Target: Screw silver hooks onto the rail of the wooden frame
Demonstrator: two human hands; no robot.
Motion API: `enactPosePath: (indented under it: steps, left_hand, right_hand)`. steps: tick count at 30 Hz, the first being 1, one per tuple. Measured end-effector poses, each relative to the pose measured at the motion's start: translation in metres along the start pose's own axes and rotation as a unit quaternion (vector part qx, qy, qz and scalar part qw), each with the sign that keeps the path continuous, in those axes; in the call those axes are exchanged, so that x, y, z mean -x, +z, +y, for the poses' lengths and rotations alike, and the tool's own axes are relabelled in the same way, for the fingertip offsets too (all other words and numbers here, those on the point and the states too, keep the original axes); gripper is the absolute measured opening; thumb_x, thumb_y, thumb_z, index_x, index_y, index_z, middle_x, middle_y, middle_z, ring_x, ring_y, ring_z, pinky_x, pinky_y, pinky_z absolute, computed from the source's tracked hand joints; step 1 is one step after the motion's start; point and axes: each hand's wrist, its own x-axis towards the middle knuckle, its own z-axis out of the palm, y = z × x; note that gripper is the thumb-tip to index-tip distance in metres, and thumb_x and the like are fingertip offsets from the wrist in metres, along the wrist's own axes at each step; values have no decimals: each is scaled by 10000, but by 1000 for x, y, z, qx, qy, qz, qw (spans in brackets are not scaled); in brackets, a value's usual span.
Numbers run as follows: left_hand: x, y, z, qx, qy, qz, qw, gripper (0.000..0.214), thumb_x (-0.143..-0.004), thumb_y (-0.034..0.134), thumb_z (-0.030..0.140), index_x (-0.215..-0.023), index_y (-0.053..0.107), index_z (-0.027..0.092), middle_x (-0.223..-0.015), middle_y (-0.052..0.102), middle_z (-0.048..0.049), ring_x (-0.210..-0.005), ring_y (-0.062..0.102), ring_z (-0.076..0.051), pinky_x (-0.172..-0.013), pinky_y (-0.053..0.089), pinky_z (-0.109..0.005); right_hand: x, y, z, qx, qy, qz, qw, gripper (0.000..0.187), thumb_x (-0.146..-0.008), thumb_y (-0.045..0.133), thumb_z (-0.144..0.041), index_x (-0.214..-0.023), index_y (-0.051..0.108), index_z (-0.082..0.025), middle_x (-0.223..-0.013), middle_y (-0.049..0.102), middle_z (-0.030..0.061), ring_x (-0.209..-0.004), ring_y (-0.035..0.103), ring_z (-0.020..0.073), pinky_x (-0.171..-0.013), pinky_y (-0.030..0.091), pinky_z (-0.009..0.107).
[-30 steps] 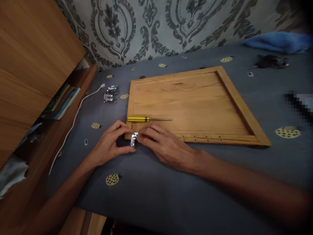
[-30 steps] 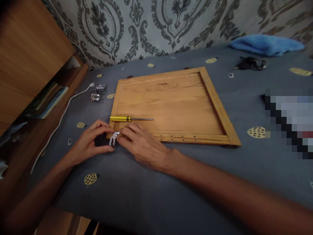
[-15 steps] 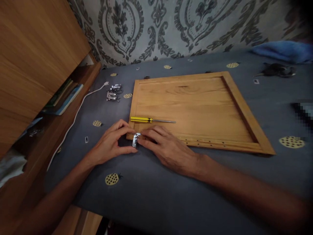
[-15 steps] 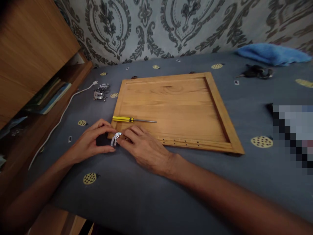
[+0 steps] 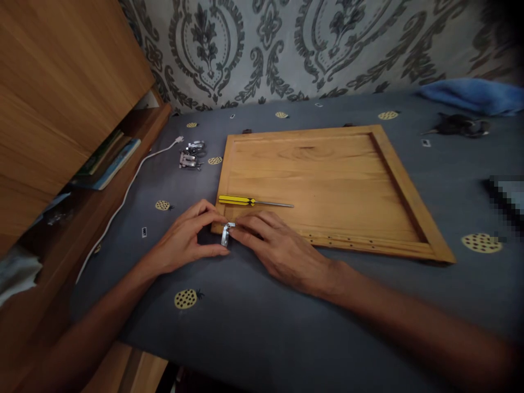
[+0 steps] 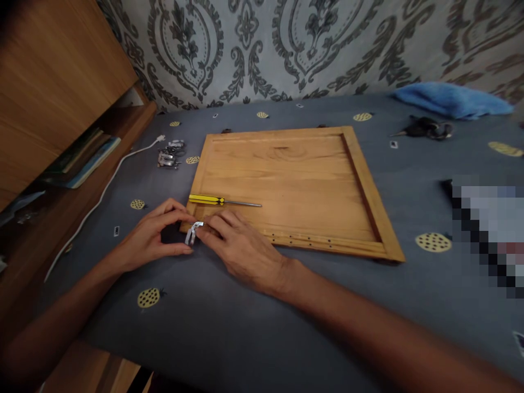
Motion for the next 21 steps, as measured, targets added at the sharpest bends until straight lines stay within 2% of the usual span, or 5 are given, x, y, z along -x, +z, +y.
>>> enactPosePath:
  steps: [8,14,17,19,21]
  left_hand:
    - [0,-1,0,9,-6,-7,1000,411,-844,769,459,-1145,625,220,-1076,571,-36,-987,585,-211,-865,495,-352]
    - [1,0,-2,29,-9,-11,999,429,-852,749,500,-1158,624,226,-1100,567,-44,-1008,580,-217,-896,491,-363]
    - [2,0,-2,36,-16,-13,999,416,-850,757,487,-1153,630,233,-1118,566,-46,-1016,581,-220,-910,491,-379]
    - [2,1,-2,38,-21,-12,999,400,-851,759,477,-1147,634,238,-1125,567,-46,-1024,583,-224,-920,488,-389]
    - [2,2,-3,40,-20,-8,999,389,-851,761,467,-1143,638,242,-1125,569,-45,-1032,584,-227,-925,487,-395]
  right_hand:
    - [0,-4,-1,-16,-11,20,1000,299,-969,448,-60,-1204,634,-75,-1132,654,168,-1116,555,269,-949,561,472]
    - [-2,-9,4,-49,19,98,994,318,-989,421,-68,-1221,614,-168,-1147,679,108,-1098,631,221,-934,591,431]
    - [-11,-16,13,20,96,64,993,356,-984,402,-92,-1282,586,-157,-1252,649,147,-1118,643,245,-915,590,427]
    - [-20,-19,19,63,151,5,987,387,-962,413,-97,-1317,564,-121,-1283,626,189,-1066,660,276,-843,590,426]
    - [-29,-19,24,86,189,-64,976,392,-932,441,-85,-1302,572,-100,-1176,661,187,-943,675,279,-745,567,398]
